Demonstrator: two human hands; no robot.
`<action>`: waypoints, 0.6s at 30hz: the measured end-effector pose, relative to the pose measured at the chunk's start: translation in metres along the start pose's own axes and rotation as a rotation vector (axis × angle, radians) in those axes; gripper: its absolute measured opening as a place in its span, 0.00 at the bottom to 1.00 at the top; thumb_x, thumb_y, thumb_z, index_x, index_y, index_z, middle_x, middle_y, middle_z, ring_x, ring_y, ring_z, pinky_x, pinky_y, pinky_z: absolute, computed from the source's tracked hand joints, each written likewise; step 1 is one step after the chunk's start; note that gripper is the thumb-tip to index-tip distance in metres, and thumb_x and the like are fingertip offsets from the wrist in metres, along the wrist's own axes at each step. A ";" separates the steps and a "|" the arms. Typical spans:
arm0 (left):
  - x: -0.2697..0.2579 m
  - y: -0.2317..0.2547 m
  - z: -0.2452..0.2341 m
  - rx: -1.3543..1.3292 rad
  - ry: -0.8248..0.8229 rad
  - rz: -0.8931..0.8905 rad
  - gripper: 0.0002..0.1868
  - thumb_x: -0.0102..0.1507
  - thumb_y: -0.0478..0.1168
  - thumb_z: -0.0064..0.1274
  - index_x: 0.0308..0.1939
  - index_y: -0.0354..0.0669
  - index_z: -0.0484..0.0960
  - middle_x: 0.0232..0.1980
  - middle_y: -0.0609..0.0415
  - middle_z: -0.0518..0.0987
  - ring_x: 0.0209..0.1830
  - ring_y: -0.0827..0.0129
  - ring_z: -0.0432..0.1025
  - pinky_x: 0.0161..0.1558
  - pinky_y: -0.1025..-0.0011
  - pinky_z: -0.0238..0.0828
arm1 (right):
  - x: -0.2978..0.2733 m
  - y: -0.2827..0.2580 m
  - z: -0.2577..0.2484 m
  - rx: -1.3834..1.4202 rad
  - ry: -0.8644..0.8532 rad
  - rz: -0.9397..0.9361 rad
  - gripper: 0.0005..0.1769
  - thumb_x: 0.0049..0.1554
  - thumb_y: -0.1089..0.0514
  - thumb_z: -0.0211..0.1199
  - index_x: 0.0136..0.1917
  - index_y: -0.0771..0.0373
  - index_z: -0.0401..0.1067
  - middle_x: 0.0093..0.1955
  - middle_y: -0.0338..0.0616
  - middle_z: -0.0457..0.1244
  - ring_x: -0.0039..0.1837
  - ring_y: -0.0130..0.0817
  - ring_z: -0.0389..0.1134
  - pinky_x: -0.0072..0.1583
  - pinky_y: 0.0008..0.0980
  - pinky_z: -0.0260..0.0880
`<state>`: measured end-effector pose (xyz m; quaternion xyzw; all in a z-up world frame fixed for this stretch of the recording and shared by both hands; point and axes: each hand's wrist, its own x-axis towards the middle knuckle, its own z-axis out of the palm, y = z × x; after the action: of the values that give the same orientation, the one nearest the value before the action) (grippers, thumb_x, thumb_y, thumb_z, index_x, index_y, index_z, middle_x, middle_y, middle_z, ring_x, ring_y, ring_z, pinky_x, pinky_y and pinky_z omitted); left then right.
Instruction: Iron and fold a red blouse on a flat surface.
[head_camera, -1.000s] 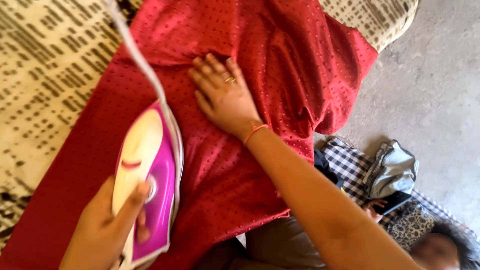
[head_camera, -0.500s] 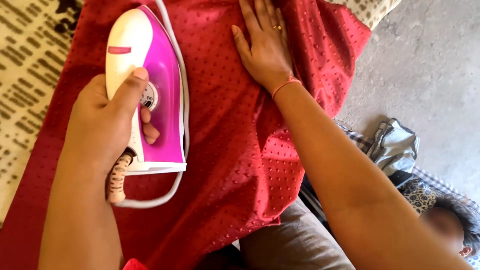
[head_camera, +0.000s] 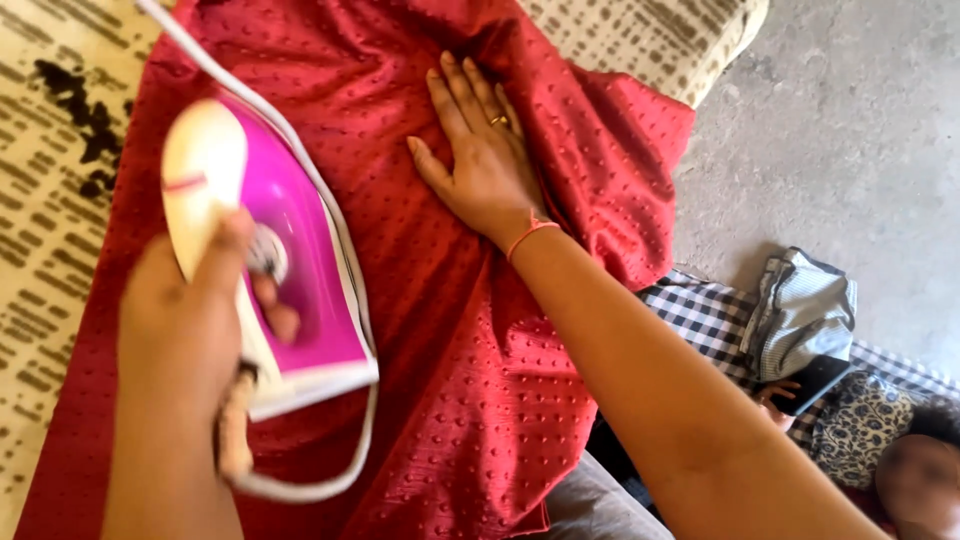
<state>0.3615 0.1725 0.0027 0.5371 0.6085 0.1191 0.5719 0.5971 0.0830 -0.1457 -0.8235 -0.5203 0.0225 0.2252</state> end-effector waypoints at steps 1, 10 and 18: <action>0.004 0.007 0.004 0.004 -0.007 0.003 0.20 0.69 0.52 0.53 0.44 0.36 0.74 0.27 0.54 0.74 0.17 0.67 0.70 0.18 0.68 0.64 | -0.001 0.000 0.000 -0.002 0.003 0.007 0.39 0.67 0.40 0.56 0.82 0.62 0.53 0.86 0.47 0.44 0.87 0.44 0.41 0.83 0.47 0.41; -0.019 -0.066 -0.050 -0.050 0.100 0.061 0.17 0.74 0.51 0.51 0.50 0.40 0.79 0.30 0.55 0.74 0.19 0.67 0.70 0.19 0.69 0.65 | 0.000 -0.002 -0.001 0.038 0.000 0.022 0.38 0.66 0.41 0.56 0.81 0.60 0.54 0.86 0.46 0.44 0.86 0.43 0.42 0.82 0.48 0.42; -0.068 -0.152 -0.121 -0.117 0.296 0.043 0.18 0.76 0.51 0.49 0.54 0.38 0.79 0.29 0.53 0.72 0.18 0.68 0.68 0.18 0.68 0.65 | -0.014 -0.045 0.005 -0.177 -0.112 -0.048 0.32 0.68 0.47 0.51 0.81 0.61 0.55 0.87 0.48 0.41 0.87 0.42 0.37 0.81 0.57 0.35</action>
<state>0.1681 0.1158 -0.0358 0.4922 0.6665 0.2446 0.5037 0.5514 0.0888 -0.1354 -0.8248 -0.5516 0.0172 0.1227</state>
